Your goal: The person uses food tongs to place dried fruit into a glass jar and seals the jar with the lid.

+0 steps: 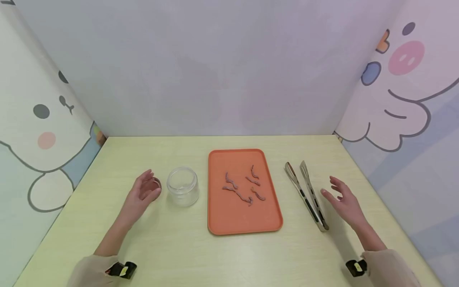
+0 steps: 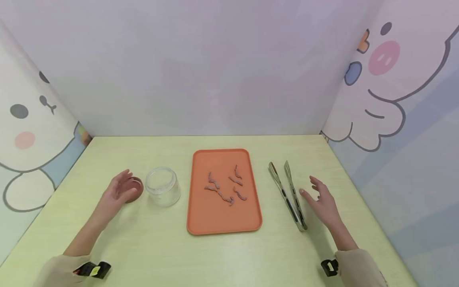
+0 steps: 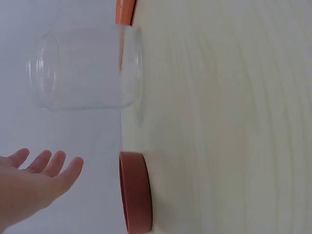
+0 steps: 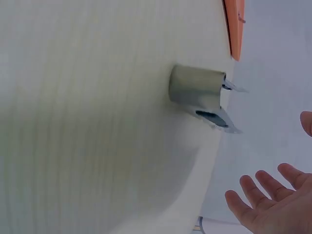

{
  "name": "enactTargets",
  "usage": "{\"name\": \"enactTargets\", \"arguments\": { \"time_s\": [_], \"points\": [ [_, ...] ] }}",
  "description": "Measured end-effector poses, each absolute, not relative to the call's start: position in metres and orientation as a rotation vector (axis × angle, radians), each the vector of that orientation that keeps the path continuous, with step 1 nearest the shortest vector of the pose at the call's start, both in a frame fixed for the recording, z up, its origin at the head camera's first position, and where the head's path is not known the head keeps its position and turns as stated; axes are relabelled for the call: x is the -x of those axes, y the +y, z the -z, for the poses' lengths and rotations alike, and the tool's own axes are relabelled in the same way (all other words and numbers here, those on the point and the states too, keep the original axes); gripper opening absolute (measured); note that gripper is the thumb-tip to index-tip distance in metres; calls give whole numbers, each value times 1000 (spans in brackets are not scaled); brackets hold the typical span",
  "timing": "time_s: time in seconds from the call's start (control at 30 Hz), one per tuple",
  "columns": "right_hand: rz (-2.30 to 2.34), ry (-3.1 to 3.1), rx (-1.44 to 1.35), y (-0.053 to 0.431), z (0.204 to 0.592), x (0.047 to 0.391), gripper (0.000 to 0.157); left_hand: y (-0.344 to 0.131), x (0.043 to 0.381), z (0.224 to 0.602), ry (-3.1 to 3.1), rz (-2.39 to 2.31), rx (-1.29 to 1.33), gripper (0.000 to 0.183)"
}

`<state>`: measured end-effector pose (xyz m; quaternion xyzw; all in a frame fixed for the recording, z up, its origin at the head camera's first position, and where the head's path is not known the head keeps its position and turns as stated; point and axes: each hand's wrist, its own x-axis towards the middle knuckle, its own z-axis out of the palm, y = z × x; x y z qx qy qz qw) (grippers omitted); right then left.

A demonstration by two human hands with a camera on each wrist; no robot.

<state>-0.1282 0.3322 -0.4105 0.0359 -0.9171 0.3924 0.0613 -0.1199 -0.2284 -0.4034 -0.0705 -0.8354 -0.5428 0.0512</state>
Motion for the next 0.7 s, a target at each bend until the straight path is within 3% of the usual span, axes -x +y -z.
{"name": "enactTargets", "arguments": {
  "time_s": [0.2, 0.7],
  "points": [
    [-1329, -2809, -36, 324, 416, 127, 64, -209, 126, 411, -2492, 1907, 248, 73],
    [-1314, -3006, 40, 315, 434, 133, 83, -192, 138, 427, -2604, 1923, 169, 85]
  ]
}}
